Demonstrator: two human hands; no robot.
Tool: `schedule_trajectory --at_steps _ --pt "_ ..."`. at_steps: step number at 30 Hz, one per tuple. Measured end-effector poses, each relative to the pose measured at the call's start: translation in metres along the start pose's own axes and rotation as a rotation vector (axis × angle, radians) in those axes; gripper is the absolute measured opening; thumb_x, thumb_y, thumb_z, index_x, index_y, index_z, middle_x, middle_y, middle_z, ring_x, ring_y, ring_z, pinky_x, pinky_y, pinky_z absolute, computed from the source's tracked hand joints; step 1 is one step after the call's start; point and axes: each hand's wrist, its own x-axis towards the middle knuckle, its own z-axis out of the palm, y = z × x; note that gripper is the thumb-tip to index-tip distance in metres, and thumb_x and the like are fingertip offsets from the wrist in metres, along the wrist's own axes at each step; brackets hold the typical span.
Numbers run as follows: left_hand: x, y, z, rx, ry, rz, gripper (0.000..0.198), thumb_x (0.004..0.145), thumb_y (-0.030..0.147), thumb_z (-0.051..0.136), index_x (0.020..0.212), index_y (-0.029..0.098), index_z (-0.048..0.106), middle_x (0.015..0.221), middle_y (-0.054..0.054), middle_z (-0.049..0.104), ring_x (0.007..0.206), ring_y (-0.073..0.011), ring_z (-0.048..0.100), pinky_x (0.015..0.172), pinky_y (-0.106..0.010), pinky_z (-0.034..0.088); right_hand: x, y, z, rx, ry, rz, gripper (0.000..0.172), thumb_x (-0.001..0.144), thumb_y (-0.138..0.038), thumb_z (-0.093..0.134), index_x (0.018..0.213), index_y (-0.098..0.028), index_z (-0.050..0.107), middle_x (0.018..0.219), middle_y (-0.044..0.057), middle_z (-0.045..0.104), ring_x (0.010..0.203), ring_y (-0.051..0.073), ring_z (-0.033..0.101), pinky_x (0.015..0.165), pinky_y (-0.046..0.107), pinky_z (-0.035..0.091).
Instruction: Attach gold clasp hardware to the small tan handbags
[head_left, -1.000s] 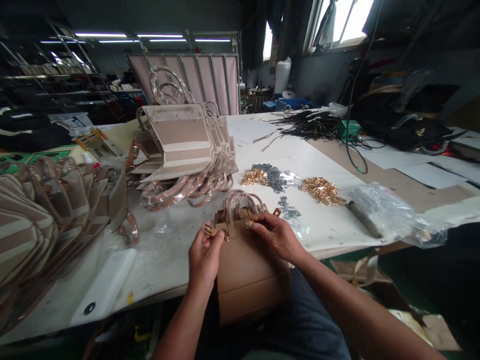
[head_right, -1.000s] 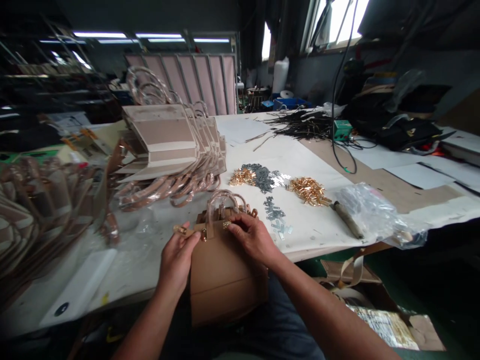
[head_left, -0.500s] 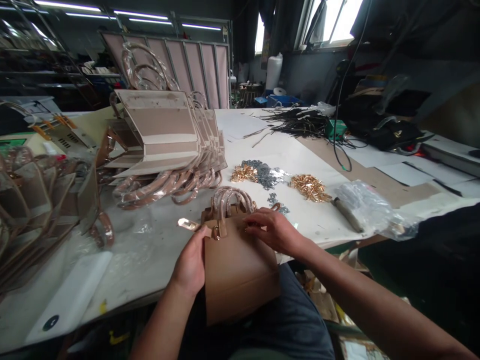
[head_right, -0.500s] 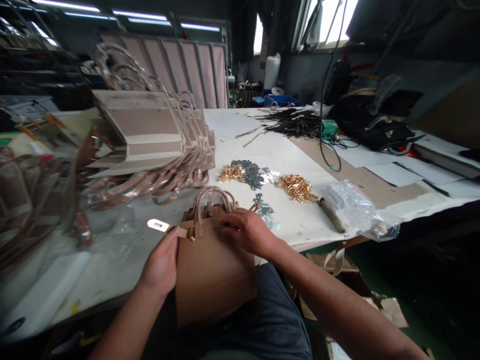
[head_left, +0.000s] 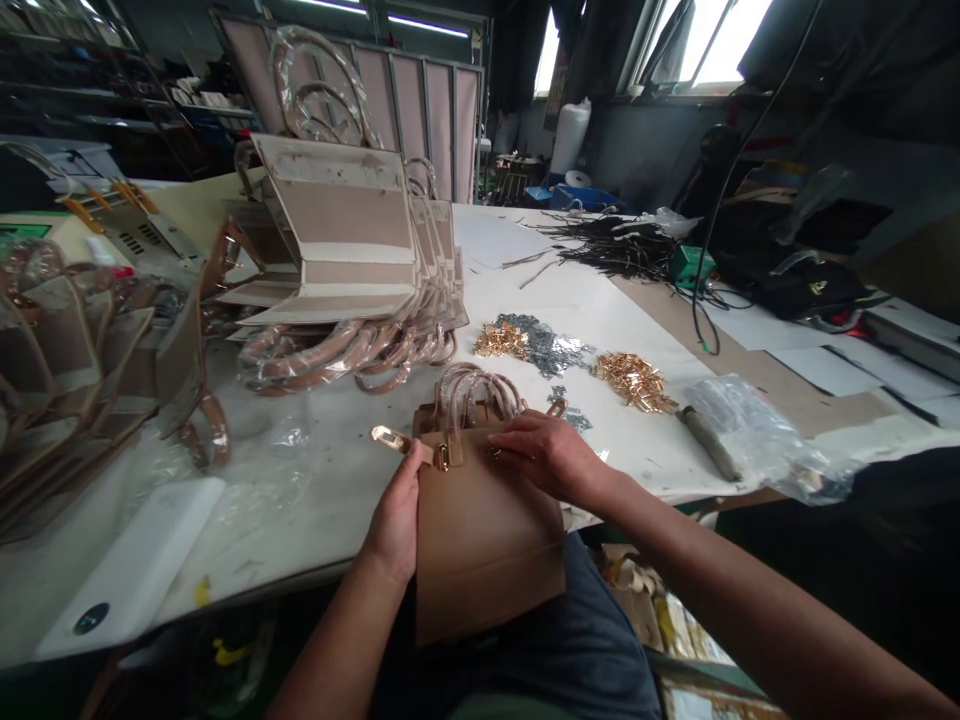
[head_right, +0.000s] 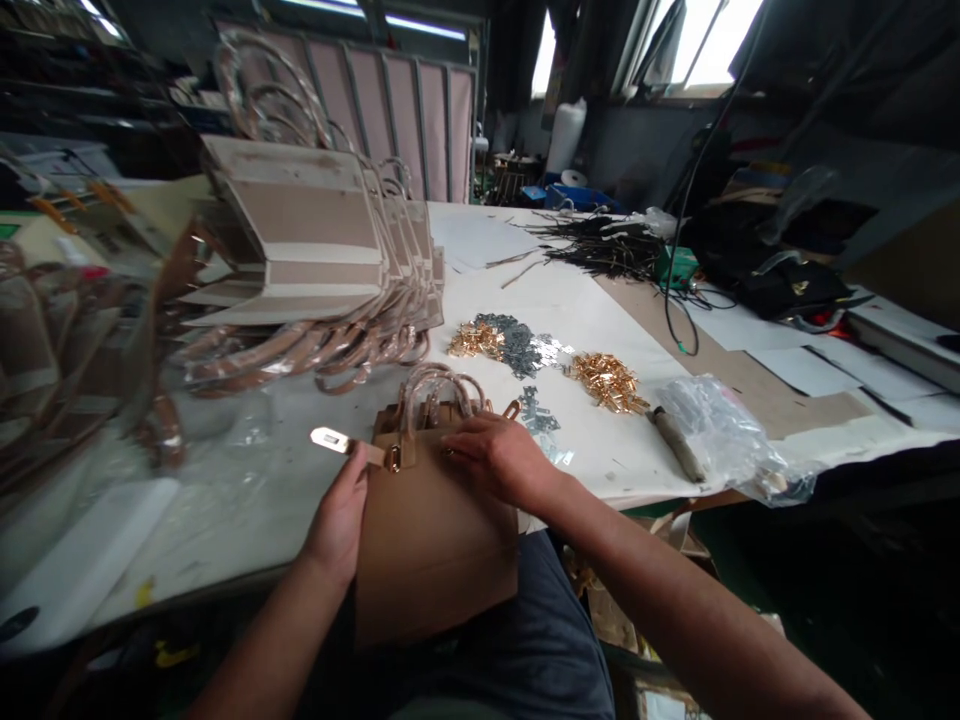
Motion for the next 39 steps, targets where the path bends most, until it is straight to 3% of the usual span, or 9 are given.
schedule_trajectory --at_steps 7,15,19,23,27,30,34,39 --pt "0.003 -0.002 -0.004 -0.039 -0.008 -0.039 0.066 0.092 0.065 0.068 0.136 0.016 0.069 0.112 -0.016 0.080 0.115 -0.0381 0.074 0.105 -0.055 0.059 0.011 -0.002 0.007 -0.146 -0.033 0.009 0.020 0.109 -0.022 0.060 0.120 -0.020 0.077 0.101 0.011 0.073 0.094 0.028 0.064 0.080 0.037 0.053" --pt "0.004 0.000 -0.002 -0.111 0.017 -0.047 0.068 0.093 0.065 0.066 0.137 0.014 0.068 0.110 -0.016 0.080 0.113 -0.0386 0.075 0.102 -0.055 0.061 0.020 -0.005 -0.005 -0.063 -0.160 -0.075 0.023 0.112 -0.023 0.055 0.113 -0.023 0.078 0.095 0.009 0.073 0.090 0.025 0.066 0.080 0.033 0.053" --pt "0.003 0.000 -0.002 -0.090 0.045 0.012 0.064 0.093 0.060 0.069 0.140 0.016 0.067 0.111 -0.015 0.080 0.112 -0.0381 0.076 0.102 -0.054 0.062 0.017 -0.001 0.000 -0.033 -0.128 -0.054 0.022 0.111 -0.025 0.058 0.118 -0.022 0.078 0.099 0.011 0.074 0.092 0.026 0.068 0.081 0.035 0.055" --pt "0.004 0.000 -0.001 -0.105 0.038 0.003 0.066 0.093 0.061 0.068 0.142 0.017 0.066 0.112 -0.014 0.080 0.114 -0.0380 0.075 0.102 -0.054 0.061 0.010 0.004 0.002 0.102 -0.052 0.061 0.023 0.106 -0.028 0.067 0.128 -0.024 0.075 0.108 0.009 0.075 0.094 0.025 0.071 0.083 0.035 0.058" --pt "0.005 0.000 0.001 -0.123 0.039 -0.034 0.068 0.093 0.063 0.068 0.141 0.015 0.066 0.113 -0.015 0.080 0.115 -0.0384 0.075 0.103 -0.054 0.061 0.006 0.007 0.002 0.200 0.038 0.157 0.016 0.102 -0.026 0.074 0.117 -0.024 0.078 0.107 0.005 0.074 0.092 0.023 0.071 0.082 0.033 0.057" --pt "0.007 -0.001 -0.001 -0.142 0.059 -0.059 0.068 0.093 0.064 0.067 0.141 0.015 0.066 0.113 -0.015 0.080 0.114 -0.0387 0.075 0.103 -0.054 0.061 0.006 0.010 0.001 0.224 0.006 0.162 0.010 0.102 -0.028 0.075 0.110 -0.024 0.080 0.104 0.005 0.072 0.089 0.022 0.070 0.079 0.031 0.056" --pt "0.010 -0.004 -0.008 -0.148 0.068 -0.065 0.069 0.094 0.063 0.067 0.143 0.015 0.064 0.114 -0.016 0.080 0.115 -0.0388 0.075 0.103 -0.055 0.061 0.011 0.011 -0.004 0.095 -0.121 0.080 0.013 0.107 -0.028 0.068 0.114 -0.024 0.079 0.106 0.006 0.071 0.092 0.022 0.069 0.081 0.030 0.054" --pt "0.012 -0.005 -0.011 -0.163 0.121 -0.003 0.065 0.096 0.052 0.071 0.149 0.017 0.059 0.116 -0.013 0.080 0.115 -0.0360 0.075 0.107 -0.051 0.060 0.019 0.001 -0.003 -0.202 -0.231 0.045 0.008 0.104 -0.021 0.069 0.106 -0.021 0.077 0.096 0.006 0.070 0.086 0.022 0.066 0.070 0.029 0.046"
